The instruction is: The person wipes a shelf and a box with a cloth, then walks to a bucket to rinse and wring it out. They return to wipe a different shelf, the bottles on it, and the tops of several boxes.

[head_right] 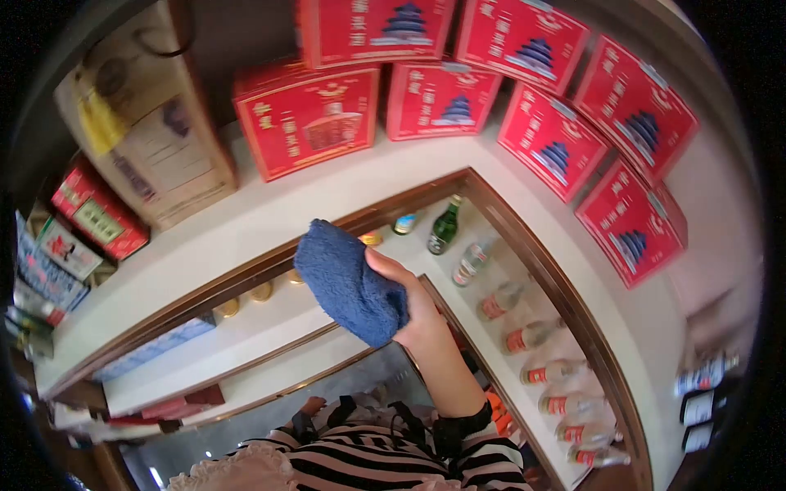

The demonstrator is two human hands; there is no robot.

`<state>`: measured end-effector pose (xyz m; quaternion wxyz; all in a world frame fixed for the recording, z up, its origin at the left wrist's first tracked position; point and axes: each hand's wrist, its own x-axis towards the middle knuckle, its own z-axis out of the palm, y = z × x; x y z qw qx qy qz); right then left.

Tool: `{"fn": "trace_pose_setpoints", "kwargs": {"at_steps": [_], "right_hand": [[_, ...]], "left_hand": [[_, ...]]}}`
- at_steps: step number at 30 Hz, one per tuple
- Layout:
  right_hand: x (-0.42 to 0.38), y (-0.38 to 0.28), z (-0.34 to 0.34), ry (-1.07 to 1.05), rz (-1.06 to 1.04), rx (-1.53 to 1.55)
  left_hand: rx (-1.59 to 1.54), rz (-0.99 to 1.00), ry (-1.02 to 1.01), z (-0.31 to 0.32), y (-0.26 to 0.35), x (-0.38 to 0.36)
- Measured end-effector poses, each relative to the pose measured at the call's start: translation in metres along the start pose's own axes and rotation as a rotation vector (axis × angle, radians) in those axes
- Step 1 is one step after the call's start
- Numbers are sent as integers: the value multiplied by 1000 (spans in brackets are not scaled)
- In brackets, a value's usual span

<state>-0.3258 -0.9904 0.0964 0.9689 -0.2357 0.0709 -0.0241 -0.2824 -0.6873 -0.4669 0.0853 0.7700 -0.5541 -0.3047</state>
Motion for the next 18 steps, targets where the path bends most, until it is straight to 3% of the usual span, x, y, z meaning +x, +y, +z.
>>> {"fn": "trace_pose_setpoints", "kwargs": {"at_steps": [3,5,6,8,10,11,15,16,18], "right_hand": [[-36,-11,-15,74,-179,89],[-69,-13,-41,232,-271,168],[-86,-9,-54,295,-380,153],[-131,8,-93,435,-510,247],[-193,38,-123,587,-696,304],[-225,59,-133,671,-799,408],[-356,183,-136,1095,-1413,746],[-383,220,-125,1211,-1573,818],[-422,297,-110,1314,-1946,914]], "left_hand": [[40,111,-26,-19,1,2],[-470,83,114,-20,-8,14],[-428,169,16,-53,15,19],[-1051,-640,-201,-119,72,22],[-931,-728,-622,-83,34,70],[-813,-672,-722,-82,34,82],[-653,-31,-863,-101,68,116],[-708,-441,-946,-122,116,123],[-556,-543,-829,-135,188,133]]}}
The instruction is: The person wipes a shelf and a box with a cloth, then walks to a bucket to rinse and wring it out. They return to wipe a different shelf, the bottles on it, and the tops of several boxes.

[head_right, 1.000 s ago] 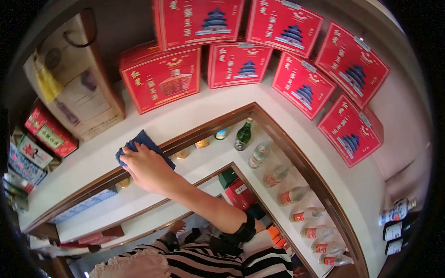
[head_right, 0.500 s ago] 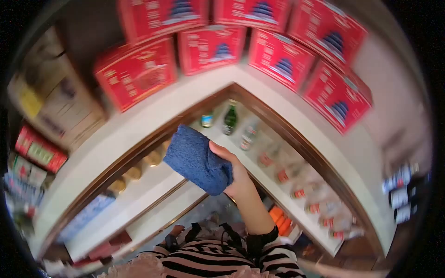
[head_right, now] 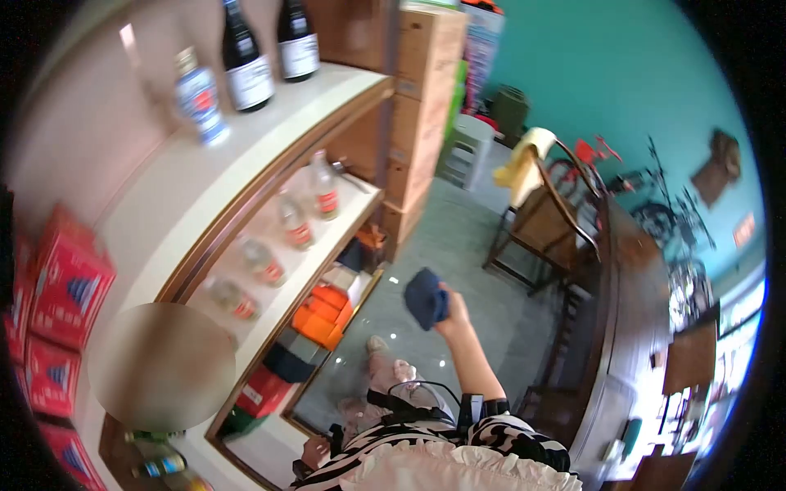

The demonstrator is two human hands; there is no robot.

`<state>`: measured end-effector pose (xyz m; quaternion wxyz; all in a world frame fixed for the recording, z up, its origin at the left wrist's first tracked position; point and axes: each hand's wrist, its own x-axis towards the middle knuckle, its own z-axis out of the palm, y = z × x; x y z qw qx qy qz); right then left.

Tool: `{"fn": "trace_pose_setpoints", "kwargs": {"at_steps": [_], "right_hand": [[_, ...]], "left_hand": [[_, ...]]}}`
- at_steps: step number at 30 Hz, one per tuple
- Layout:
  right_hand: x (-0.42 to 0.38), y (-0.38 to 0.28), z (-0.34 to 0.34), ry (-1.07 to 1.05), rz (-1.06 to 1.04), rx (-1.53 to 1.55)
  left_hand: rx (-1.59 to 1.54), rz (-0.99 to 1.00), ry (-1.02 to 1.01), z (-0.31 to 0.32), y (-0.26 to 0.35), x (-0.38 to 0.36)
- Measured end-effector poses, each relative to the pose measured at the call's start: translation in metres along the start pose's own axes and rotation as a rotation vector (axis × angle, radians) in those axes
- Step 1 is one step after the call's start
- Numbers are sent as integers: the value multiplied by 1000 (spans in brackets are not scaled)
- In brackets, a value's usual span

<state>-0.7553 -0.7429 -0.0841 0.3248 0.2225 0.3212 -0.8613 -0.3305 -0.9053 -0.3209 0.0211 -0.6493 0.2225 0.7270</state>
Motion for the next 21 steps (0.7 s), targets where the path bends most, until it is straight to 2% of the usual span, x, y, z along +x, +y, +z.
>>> {"fn": "trace_pose_setpoints", "kwargs": {"at_steps": [2,3,5,6,8,9,10,11,12,13,15,21], "right_hand": [[-5,-40,-51,15,-241,205],[0,-58,-91,25,-275,235],[15,-75,-158,-308,-407,388],[13,-82,-158,-302,-434,410],[14,-90,-147,192,-392,467],[16,-95,-140,248,-339,513],[33,-102,-153,269,-302,562],[48,-111,-158,354,-284,604],[40,-128,-136,247,-231,705],[54,-141,-145,223,-256,750],[53,-180,-143,68,-340,778],[46,-290,-181,98,-652,698]], "left_hand": [[238,91,-137,-1,38,50],[217,121,-79,14,59,58],[222,202,-33,42,96,67],[250,255,-42,55,113,67],[426,327,-41,84,139,59],[461,393,-104,97,145,52],[467,332,-104,114,150,44],[581,171,-119,126,158,56],[675,18,-123,140,168,73],[730,-7,-134,162,173,76],[784,38,-185,224,180,72],[882,232,-466,424,188,47]]}}
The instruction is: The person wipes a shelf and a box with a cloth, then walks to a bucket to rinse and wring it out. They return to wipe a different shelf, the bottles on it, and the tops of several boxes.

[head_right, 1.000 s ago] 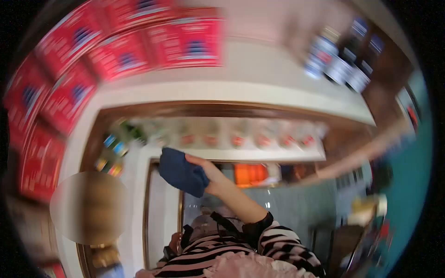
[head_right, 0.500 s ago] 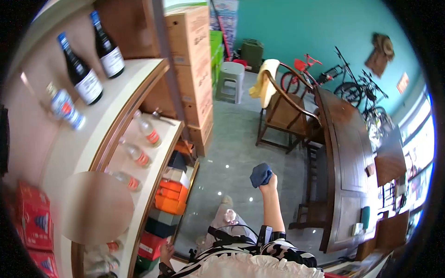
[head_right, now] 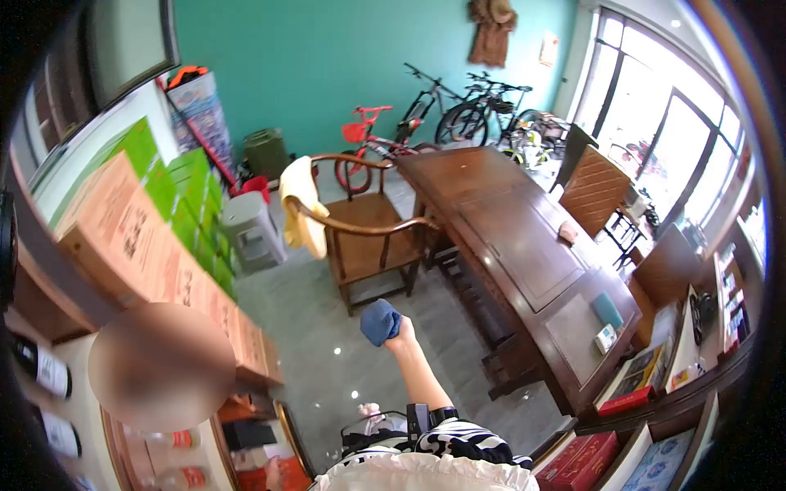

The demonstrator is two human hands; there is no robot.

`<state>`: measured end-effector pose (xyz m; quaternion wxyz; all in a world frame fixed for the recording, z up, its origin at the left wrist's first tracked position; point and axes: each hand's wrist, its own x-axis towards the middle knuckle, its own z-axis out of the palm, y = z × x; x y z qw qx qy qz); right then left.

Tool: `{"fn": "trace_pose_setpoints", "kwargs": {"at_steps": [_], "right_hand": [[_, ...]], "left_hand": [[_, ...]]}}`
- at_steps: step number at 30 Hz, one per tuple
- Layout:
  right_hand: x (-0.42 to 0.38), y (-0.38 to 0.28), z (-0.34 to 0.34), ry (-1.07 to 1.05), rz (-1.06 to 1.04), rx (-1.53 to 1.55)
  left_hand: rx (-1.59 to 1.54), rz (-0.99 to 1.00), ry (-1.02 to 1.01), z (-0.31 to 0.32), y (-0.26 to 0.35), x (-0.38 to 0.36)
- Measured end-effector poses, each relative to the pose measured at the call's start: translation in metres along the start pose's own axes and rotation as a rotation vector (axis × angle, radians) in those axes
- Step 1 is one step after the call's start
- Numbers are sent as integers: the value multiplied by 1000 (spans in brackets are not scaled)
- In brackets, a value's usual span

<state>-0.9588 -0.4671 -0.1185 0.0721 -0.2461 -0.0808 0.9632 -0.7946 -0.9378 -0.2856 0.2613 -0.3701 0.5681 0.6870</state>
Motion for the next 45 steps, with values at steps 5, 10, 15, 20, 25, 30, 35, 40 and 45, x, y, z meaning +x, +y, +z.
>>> {"fn": "trace_pose_setpoints", "kwargs": {"at_steps": [5,10,15,20,25,30,35,40,45], "right_hand": [[19,-41,36,-33,-115,73],[50,-50,39,-20,-176,165],[76,-41,63,93,-273,207],[111,-27,90,50,-413,328],[151,-9,109,52,-473,364],[247,3,120,-325,-637,526],[313,-4,217,-427,-770,536],[385,-40,280,-355,-764,407],[461,-86,320,-405,-693,414]], "left_hand": [[-33,326,-328,73,77,53],[106,102,-99,144,167,36],[352,-53,-253,143,213,189],[464,-59,-440,164,289,246],[517,-199,-486,187,357,305],[485,-242,-378,237,418,320],[526,-169,-341,263,464,387],[434,-38,-240,279,531,457],[489,279,-30,340,610,450]]}}
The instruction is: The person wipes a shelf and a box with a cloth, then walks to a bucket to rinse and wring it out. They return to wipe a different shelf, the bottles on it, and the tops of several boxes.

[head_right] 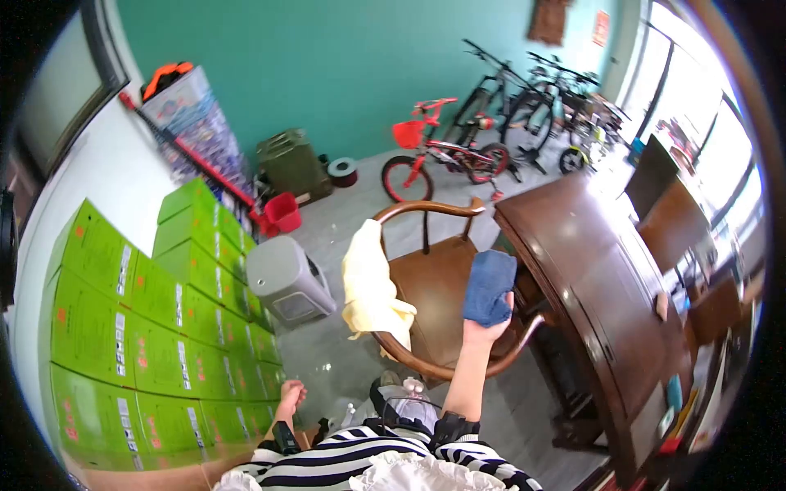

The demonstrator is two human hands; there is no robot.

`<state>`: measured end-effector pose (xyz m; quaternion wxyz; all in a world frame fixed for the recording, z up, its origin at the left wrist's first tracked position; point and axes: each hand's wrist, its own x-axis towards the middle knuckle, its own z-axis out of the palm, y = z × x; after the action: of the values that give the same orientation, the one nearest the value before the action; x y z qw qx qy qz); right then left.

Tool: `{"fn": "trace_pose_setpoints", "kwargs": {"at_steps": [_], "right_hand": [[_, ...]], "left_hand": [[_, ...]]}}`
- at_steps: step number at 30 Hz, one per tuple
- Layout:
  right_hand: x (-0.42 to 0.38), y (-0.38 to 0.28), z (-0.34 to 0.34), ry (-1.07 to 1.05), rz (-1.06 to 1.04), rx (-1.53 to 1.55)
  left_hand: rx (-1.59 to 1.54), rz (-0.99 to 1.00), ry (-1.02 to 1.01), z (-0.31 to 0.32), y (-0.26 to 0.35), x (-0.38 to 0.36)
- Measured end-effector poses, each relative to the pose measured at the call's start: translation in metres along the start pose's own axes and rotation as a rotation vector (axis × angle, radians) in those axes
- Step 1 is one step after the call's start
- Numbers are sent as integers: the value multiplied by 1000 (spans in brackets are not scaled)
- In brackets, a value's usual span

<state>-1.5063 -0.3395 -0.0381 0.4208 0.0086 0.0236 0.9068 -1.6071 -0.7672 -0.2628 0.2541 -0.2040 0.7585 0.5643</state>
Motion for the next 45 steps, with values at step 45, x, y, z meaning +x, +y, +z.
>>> {"fn": "trace_pose_setpoints", "kwargs": {"at_steps": [45], "right_hand": [[310,327,-85,199,-297,206]], "left_hand": [[168,-470,-370,-54,311,475]]}}
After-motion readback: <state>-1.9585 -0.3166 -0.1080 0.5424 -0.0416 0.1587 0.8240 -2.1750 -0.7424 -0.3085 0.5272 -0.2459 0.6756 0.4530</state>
